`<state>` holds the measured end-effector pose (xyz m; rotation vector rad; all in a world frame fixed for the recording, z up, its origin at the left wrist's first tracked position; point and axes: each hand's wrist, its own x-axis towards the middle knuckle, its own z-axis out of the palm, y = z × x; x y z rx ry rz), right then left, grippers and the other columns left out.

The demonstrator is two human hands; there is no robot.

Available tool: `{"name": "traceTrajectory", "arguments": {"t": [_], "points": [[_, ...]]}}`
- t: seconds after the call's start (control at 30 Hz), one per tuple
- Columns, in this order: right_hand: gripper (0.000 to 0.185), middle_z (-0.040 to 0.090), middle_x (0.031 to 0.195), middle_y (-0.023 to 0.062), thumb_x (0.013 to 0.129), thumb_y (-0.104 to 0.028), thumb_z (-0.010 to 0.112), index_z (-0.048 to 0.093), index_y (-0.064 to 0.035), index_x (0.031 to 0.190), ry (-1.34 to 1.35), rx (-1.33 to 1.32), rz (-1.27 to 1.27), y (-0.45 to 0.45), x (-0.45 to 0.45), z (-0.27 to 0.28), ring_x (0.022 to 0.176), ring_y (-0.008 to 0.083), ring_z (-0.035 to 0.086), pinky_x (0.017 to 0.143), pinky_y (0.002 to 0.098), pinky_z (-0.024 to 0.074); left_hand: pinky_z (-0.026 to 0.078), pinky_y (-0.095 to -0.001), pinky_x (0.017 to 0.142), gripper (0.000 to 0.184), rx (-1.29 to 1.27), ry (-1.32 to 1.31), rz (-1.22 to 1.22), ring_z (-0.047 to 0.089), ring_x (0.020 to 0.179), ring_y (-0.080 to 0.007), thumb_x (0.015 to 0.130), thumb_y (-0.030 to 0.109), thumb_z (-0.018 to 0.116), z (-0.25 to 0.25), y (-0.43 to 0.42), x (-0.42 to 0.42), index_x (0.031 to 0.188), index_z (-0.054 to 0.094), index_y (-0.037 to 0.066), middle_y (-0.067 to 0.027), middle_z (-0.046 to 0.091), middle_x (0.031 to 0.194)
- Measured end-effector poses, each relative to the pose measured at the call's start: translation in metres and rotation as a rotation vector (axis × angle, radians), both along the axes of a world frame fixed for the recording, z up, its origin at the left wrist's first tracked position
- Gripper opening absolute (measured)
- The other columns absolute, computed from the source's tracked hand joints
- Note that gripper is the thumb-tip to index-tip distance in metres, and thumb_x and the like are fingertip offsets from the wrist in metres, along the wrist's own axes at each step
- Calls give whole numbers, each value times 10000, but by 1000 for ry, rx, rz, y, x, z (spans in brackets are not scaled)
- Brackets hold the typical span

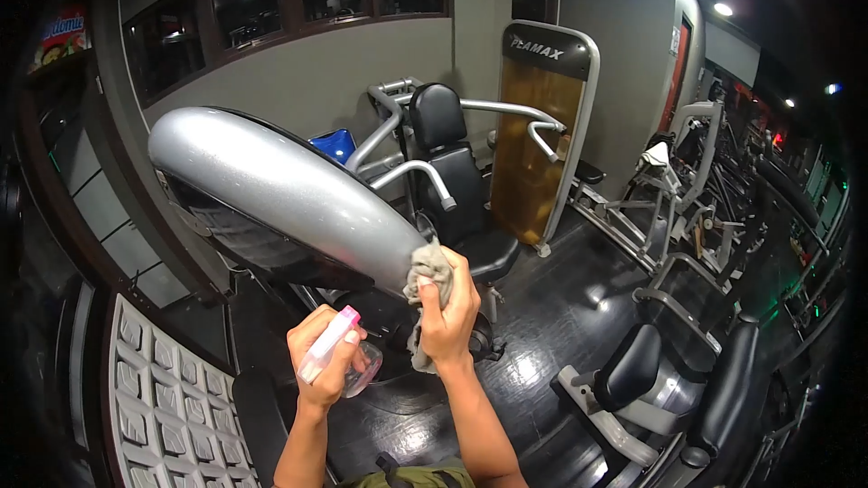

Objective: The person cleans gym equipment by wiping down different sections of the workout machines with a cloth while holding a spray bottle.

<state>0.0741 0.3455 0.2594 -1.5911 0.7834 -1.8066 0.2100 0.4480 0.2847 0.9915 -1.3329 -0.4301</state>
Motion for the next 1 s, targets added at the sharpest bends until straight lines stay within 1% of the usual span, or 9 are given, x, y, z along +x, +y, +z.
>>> {"name": "traceTrajectory", "arguments": {"t": [0.1,0.2,0.3,0.43,0.53,0.63,0.73,0.9,1.0], "points": [[329,647,958,100,925,-114,523,558,32,1217,-97,94,-67,-8,-2,-37,862,160,598,798,315,484,506,-259,493,154,53,-7,16,589,461,-136,846,54,596,5,4,-4,771,627,-78,-87,562,661],[317,636,961,77,922,-72,504,553,31,1218,-125,222,-6,-8,-10,-46,857,123,578,798,294,480,509,-263,495,156,36,-72,64,589,460,-135,850,49,593,4,4,-4,776,628,-84,-86,557,659],[292,649,973,96,899,-74,539,577,25,1171,-200,246,137,-5,-14,-14,871,155,608,810,315,490,419,-231,445,94,9,26,77,566,464,-91,836,10,639,9,1,-12,750,632,-29,-31,549,597],[324,649,1020,175,855,-135,620,588,24,1136,69,-122,66,-8,-8,24,913,312,643,834,383,496,379,-249,447,127,-63,-108,152,492,417,-89,838,36,635,8,-9,-13,728,623,-26,-29,529,562],[358,625,974,164,817,-141,677,591,2,1133,49,-116,107,-6,-8,27,884,306,633,816,385,497,385,-245,441,157,-86,-102,186,476,408,-88,854,58,634,4,-14,-12,727,606,-31,-25,512,557],[410,592,966,145,786,-122,754,587,-1,1141,93,-149,11,0,-8,15,842,283,619,794,381,496,460,-254,427,245,24,62,114,532,419,-130,903,129,589,15,-5,-20,769,578,-76,-72,508,686],[438,565,969,128,760,-98,805,591,5,1128,159,-321,-200,2,-10,16,811,252,602,778,380,497,411,-233,443,182,-24,179,110,530,438,-96,884,93,628,14,-1,-24,765,594,-41,-37,516,623],[432,596,1042,85,696,-74,821,682,-125,1102,227,-358,-130,0,-10,34,867,296,663,683,379,537,433,-236,462,155,-45,112,197,558,469,-106,866,54,646,14,10,-18,763,589,-46,-47,529,663],[465,596,1038,48,670,-70,807,687,-168,1108,352,-511,-73,13,-1,64,843,267,663,670,379,540,455,-240,482,117,22,157,137,579,509,-106,851,33,657,13,15,-12,792,589,-40,-44,543,679]]}}
